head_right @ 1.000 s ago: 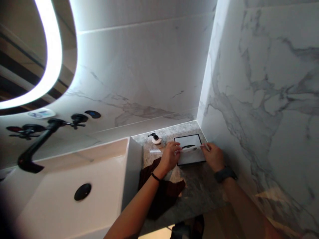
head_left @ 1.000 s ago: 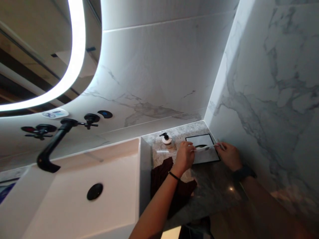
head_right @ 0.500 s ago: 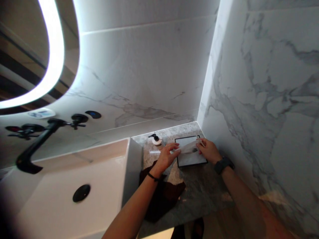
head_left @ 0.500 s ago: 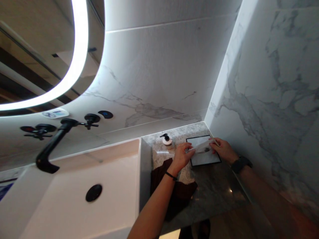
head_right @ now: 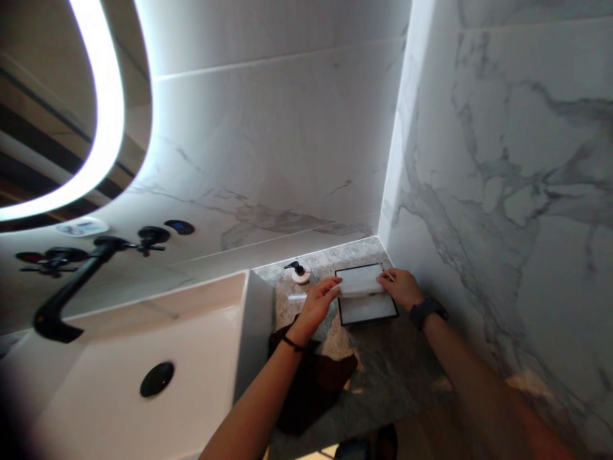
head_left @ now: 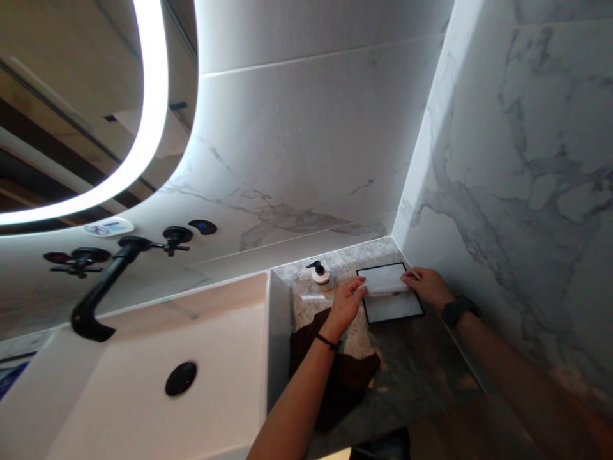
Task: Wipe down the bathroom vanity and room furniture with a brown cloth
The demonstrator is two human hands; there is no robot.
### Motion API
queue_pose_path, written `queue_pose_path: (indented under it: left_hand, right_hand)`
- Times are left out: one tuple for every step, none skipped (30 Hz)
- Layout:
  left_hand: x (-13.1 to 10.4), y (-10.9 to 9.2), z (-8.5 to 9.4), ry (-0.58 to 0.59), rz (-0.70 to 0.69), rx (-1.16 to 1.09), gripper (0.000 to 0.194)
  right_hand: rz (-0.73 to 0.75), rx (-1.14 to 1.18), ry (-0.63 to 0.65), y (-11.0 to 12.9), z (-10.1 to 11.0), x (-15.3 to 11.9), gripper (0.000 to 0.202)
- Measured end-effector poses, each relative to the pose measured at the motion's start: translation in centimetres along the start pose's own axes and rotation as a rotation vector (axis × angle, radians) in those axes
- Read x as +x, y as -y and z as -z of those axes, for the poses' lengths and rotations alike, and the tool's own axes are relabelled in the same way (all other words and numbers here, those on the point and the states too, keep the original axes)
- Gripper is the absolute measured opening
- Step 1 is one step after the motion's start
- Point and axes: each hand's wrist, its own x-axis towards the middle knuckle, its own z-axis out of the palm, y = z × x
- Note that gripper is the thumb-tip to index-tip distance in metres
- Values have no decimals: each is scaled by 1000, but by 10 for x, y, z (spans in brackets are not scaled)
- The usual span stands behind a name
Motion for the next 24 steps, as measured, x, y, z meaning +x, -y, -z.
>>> queue_pose_path:
  left_hand:
    - [0, 1, -1, -15, 9, -10, 15]
    - [0, 1, -2, -31, 15, -16, 15]
    - [0, 2, -3, -46, 16, -19, 15]
    - [0, 2, -3, -53, 10, -15, 15]
    - [0, 2, -4, -56, 0, -7, 15]
    - [0, 1, -5, -52, -13, 7, 15]
    - [0, 1, -5, -45, -27, 23, 15]
    - [1, -1, -5, -38, -40, 40, 16]
    - [2, -3, -6, -28, -52, 60, 16]
    - [3, -5, -6, -13, -66, 81, 17]
    - [4, -7, -5, 0, -84, 105, 17]
    - [4, -10, -4, 0, -106, 133, 17]
    - [5, -13, -3, -18, -133, 167, 15]
    - [4, -16, -1, -58, -163, 206, 13]
    - [2, -19, 0, -118, -191, 251, 13]
    - [-1, -21, 2, -194, -215, 298, 15]
    - [-7, -24, 4, -266, -231, 346, 16]
    - [-14, -27, 4, -316, -237, 390, 14]
    - [-22, -29, 3, -336, -232, 427, 14]
    - [-31, -30, 0, -326, -221, 451, 17]
    - [-39, -31, -5, -281, -217, 464, 19]
    - [-47, -31, -12, -210, -225, 469, 20]
    - [-52, -29, -19, -133, -241, 470, 18]
    - [-54, -27, -26, -69, -257, 472, 19]
  right_hand:
    - [19, -31, -28, 1, 1, -1, 22]
    - [42, -62, -61, 4, 2, -3, 21]
    - [69, -92, -100, 9, 2, -7, 21]
    - [102, -115, -134, 14, 3, -12, 23]
    - [141, -130, -157, 20, 2, -18, 24]
    - [189, -135, -159, 27, 1, -24, 26]
    - [244, -139, -128, 34, -1, -30, 28]
    - [299, -145, -72, 41, -5, -36, 32]
    - [342, -155, -4, 46, -9, -40, 37]
    - [367, -169, 61, 49, -13, -43, 41]
    - [370, -183, 111, 51, -18, -45, 44]
    - [355, -192, 139, 52, -22, -46, 45]
    - [328, -192, 143, 51, -25, -45, 43]
    - [299, -182, 132, 48, -27, -44, 40]
    - [272, -168, 123, 46, -28, -42, 36]
    - [247, -151, 115, 43, -27, -41, 32]
    - [224, -134, 108, 40, -26, -39, 28]
    - [200, -116, 102, 38, -24, -38, 26]
    - [178, -98, 96, 36, -21, -36, 27]
    - [160, -79, 92, 34, -19, -35, 29]
    - [147, -61, 92, 34, -17, -34, 32]
    - [142, -43, 99, 33, -16, -34, 34]
    - [142, -28, 111, 33, -15, -33, 35]
    - [145, -16, 124, 33, -14, -33, 36]
